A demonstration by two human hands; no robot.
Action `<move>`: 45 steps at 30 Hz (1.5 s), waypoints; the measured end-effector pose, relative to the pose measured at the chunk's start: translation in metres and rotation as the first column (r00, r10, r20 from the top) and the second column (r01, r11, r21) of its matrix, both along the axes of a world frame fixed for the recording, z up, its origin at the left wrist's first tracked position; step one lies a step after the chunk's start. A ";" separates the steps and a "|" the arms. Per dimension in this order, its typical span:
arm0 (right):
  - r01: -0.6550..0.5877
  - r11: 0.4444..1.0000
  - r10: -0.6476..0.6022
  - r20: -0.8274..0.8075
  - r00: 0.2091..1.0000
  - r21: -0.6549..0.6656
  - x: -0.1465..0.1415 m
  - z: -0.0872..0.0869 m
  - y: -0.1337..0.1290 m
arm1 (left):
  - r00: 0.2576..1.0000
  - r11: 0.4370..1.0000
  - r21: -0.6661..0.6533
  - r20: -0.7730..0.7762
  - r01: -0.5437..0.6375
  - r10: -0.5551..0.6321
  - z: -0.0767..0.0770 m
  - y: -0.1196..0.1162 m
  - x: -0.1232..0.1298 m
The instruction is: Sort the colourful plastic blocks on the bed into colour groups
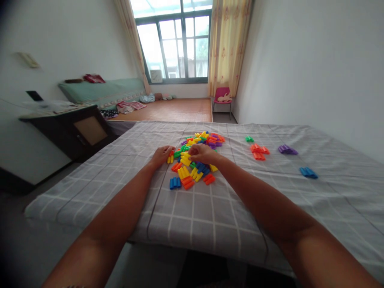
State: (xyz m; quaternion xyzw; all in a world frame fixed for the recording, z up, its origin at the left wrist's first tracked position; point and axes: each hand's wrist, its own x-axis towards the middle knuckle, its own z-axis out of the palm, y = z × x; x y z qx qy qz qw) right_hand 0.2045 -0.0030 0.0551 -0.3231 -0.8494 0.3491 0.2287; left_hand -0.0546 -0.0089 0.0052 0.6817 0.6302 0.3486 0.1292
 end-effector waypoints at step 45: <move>0.383 0.922 -0.378 0.331 0.864 0.055 0.260 -0.024 -0.020 | 0.998 0.995 -0.103 -0.062 0.007 -0.013 0.018 -0.008 -0.004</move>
